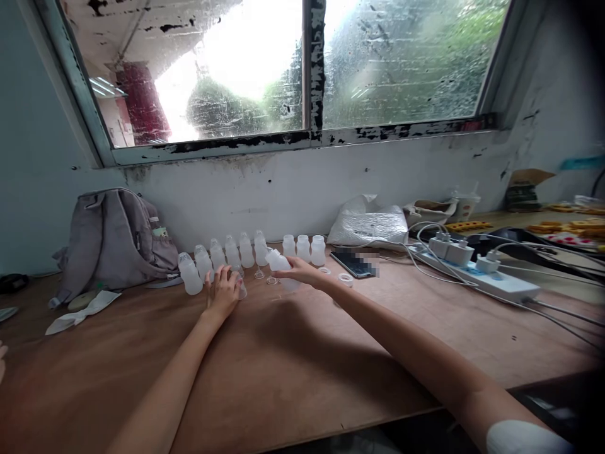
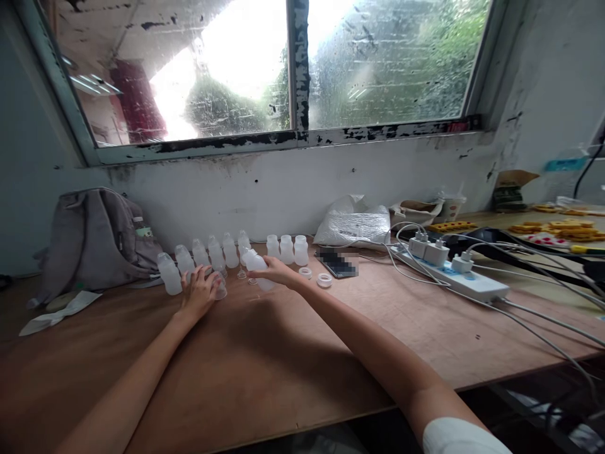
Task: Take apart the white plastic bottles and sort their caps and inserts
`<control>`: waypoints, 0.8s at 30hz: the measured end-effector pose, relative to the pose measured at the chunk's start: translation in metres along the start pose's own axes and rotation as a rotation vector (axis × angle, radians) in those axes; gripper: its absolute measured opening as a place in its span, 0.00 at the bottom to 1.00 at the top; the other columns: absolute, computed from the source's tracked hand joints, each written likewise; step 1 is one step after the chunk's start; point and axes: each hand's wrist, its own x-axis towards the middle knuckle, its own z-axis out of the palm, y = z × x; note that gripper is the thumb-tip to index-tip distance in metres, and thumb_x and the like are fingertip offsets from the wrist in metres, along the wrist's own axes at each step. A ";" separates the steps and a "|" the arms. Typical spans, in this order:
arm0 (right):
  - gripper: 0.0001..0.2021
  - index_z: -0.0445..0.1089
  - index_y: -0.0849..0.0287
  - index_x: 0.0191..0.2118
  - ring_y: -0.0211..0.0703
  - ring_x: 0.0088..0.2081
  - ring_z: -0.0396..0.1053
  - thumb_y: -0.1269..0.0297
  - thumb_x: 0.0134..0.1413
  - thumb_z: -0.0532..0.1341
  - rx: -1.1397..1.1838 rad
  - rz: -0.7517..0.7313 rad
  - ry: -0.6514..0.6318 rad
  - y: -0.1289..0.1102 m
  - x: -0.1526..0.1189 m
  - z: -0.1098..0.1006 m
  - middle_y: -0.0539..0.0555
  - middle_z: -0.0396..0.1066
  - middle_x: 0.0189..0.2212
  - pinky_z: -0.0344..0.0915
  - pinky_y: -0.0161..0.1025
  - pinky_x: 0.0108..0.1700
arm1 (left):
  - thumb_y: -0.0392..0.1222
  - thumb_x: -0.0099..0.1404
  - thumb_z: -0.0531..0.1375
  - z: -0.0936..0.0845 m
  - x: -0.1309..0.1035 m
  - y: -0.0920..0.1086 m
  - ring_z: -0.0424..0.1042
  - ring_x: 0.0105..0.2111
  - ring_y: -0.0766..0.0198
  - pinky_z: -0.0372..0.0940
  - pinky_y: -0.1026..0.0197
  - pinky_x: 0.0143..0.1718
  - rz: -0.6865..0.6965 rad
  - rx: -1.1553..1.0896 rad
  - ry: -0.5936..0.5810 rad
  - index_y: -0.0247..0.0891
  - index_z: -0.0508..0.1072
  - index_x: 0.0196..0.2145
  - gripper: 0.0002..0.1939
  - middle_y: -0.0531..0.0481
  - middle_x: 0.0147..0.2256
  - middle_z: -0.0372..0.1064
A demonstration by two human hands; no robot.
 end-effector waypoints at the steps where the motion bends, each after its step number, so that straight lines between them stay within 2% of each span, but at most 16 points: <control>1: 0.24 0.64 0.60 0.42 0.42 0.37 0.65 0.49 0.40 0.60 -0.016 -0.012 -0.007 0.002 0.001 -0.002 0.53 0.68 0.37 0.62 0.36 0.36 | 0.41 0.56 0.55 0.001 -0.001 -0.002 0.54 0.51 0.47 0.30 0.44 0.54 -0.002 0.007 -0.007 0.40 0.72 0.32 0.08 0.40 0.46 0.63; 3: 0.23 0.65 0.61 0.40 0.42 0.37 0.65 0.51 0.40 0.61 -0.060 -0.025 -0.014 0.005 0.002 -0.003 0.52 0.68 0.35 0.61 0.35 0.36 | 0.43 0.55 0.56 0.003 -0.001 -0.003 0.55 0.50 0.47 0.33 0.44 0.53 -0.040 -0.038 0.006 0.39 0.72 0.29 0.07 0.41 0.44 0.64; 5: 0.21 0.66 0.61 0.38 0.43 0.36 0.65 0.51 0.39 0.62 -0.147 -0.034 -0.004 0.008 0.003 -0.002 0.52 0.68 0.33 0.60 0.35 0.35 | 0.48 0.54 0.56 0.005 0.001 0.002 0.58 0.47 0.49 0.41 0.46 0.52 -0.158 -0.173 0.075 0.39 0.71 0.27 0.10 0.42 0.40 0.66; 8: 0.21 0.64 0.59 0.36 0.43 0.35 0.65 0.52 0.36 0.63 -0.260 -0.054 0.018 0.011 0.004 0.004 0.51 0.67 0.33 0.59 0.36 0.34 | 0.58 0.54 0.53 0.010 0.006 0.014 0.66 0.36 0.56 0.58 0.55 0.40 -0.496 -0.611 0.182 0.38 0.68 0.26 0.19 0.45 0.30 0.68; 10: 0.23 0.61 0.57 0.39 0.43 0.36 0.64 0.54 0.33 0.65 -0.285 -0.079 0.038 0.012 0.005 0.010 0.51 0.66 0.34 0.59 0.36 0.35 | 0.61 0.55 0.51 0.015 0.008 0.021 0.67 0.29 0.61 0.62 0.61 0.31 -0.718 -0.966 0.196 0.37 0.67 0.28 0.22 0.47 0.27 0.68; 12: 0.27 0.58 0.56 0.41 0.43 0.36 0.64 0.56 0.33 0.66 -0.321 -0.105 0.061 0.013 0.005 0.017 0.51 0.66 0.36 0.59 0.36 0.34 | 0.60 0.55 0.51 0.020 0.009 0.024 0.68 0.27 0.65 0.62 0.63 0.28 -0.860 -1.219 0.203 0.37 0.65 0.33 0.22 0.48 0.28 0.69; 15: 0.27 0.56 0.55 0.42 0.44 0.35 0.65 0.54 0.34 0.65 -0.415 -0.118 0.116 0.015 0.005 0.023 0.52 0.66 0.35 0.59 0.35 0.32 | 0.56 0.56 0.53 0.025 0.007 0.024 0.69 0.26 0.68 0.64 0.65 0.29 -0.972 -1.362 0.242 0.40 0.65 0.36 0.17 0.53 0.27 0.68; 19: 0.24 0.55 0.55 0.41 0.45 0.34 0.65 0.51 0.38 0.62 -0.458 -0.114 0.213 0.015 0.004 0.022 0.51 0.66 0.34 0.59 0.35 0.31 | 0.52 0.56 0.56 0.027 0.007 0.019 0.68 0.22 0.71 0.65 0.66 0.28 -1.046 -1.388 0.295 0.38 0.64 0.29 0.13 0.55 0.23 0.66; 24: 0.25 0.55 0.55 0.42 0.43 0.34 0.66 0.53 0.38 0.63 -0.469 -0.222 0.152 0.013 0.003 0.020 0.51 0.67 0.34 0.59 0.34 0.31 | 0.53 0.54 0.58 0.027 0.005 0.017 0.68 0.22 0.69 0.65 0.66 0.27 -1.045 -1.380 0.301 0.36 0.62 0.26 0.16 0.53 0.23 0.66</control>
